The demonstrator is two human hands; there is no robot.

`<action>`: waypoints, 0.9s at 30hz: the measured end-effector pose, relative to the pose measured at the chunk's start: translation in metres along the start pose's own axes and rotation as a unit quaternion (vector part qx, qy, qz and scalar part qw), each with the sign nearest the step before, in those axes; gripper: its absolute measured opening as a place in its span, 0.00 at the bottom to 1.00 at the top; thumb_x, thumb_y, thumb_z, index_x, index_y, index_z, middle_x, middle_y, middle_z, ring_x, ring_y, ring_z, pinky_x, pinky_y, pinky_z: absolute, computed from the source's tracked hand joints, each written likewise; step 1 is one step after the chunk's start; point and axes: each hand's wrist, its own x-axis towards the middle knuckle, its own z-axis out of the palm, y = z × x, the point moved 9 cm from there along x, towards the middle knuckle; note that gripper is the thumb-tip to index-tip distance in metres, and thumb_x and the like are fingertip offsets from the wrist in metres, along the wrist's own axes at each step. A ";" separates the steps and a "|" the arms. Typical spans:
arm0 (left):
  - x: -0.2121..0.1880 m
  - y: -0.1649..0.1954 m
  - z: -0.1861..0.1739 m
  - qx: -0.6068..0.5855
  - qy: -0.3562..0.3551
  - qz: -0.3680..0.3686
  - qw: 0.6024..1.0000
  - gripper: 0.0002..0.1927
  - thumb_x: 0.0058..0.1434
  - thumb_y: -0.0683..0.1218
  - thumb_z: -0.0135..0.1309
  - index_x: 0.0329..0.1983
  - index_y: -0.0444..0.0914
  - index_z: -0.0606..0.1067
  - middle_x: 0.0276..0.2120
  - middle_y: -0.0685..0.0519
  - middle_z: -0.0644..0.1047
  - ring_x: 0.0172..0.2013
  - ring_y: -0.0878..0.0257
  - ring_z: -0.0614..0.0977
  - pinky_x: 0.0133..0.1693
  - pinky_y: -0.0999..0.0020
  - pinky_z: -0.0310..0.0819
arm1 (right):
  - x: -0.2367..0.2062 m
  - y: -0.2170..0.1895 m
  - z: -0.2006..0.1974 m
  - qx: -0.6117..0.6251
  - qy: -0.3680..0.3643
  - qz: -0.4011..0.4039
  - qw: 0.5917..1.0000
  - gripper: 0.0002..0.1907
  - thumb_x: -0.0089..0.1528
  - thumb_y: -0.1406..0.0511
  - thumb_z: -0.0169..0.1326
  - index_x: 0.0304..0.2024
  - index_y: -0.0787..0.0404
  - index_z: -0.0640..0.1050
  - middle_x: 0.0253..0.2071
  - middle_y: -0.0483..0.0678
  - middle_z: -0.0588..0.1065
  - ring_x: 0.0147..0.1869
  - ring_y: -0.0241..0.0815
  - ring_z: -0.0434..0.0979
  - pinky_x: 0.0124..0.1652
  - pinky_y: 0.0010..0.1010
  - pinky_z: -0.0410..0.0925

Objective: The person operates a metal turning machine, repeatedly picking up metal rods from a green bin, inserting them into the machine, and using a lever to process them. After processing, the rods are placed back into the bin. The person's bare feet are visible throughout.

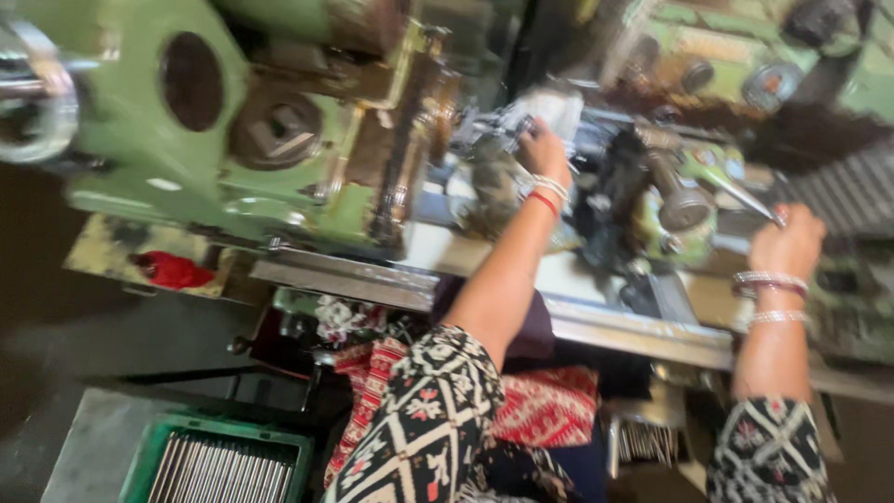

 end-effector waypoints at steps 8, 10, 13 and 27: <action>0.006 -0.023 0.006 -0.077 0.008 -0.003 0.997 0.26 0.67 0.55 0.45 0.44 0.26 0.79 0.44 0.31 0.80 0.45 0.38 0.82 0.48 0.49 0.73 | -0.004 0.003 -0.006 0.003 -0.014 0.026 1.000 0.10 0.68 0.71 0.49 0.51 0.61 0.75 0.48 0.68 0.70 0.49 0.72 0.73 0.48 0.58 0.66; 0.007 -0.028 0.008 -0.086 0.003 -0.018 0.996 0.26 0.67 0.55 0.46 0.45 0.27 0.79 0.45 0.32 0.81 0.46 0.39 0.82 0.49 0.51 0.73 | -0.003 0.002 -0.005 0.003 -0.023 0.020 1.000 0.10 0.67 0.71 0.49 0.52 0.61 0.74 0.48 0.68 0.70 0.49 0.72 0.73 0.48 0.58 0.67; 0.009 -0.033 0.010 -0.093 -0.008 -0.031 0.995 0.25 0.68 0.55 0.47 0.45 0.27 0.78 0.47 0.33 0.81 0.47 0.41 0.82 0.50 0.54 0.73 | -0.003 0.004 -0.004 -0.007 -0.029 0.028 0.999 0.10 0.68 0.70 0.50 0.52 0.62 0.74 0.47 0.69 0.70 0.47 0.73 0.73 0.45 0.58 0.66; 0.010 -0.040 0.011 -0.071 -0.015 -0.057 0.996 0.25 0.69 0.55 0.48 0.48 0.26 0.77 0.49 0.34 0.78 0.48 0.43 0.81 0.51 0.55 0.73 | -0.001 0.005 -0.005 0.008 -0.034 0.022 0.999 0.07 0.73 0.67 0.49 0.52 0.62 0.74 0.46 0.70 0.71 0.47 0.74 0.73 0.46 0.58 0.67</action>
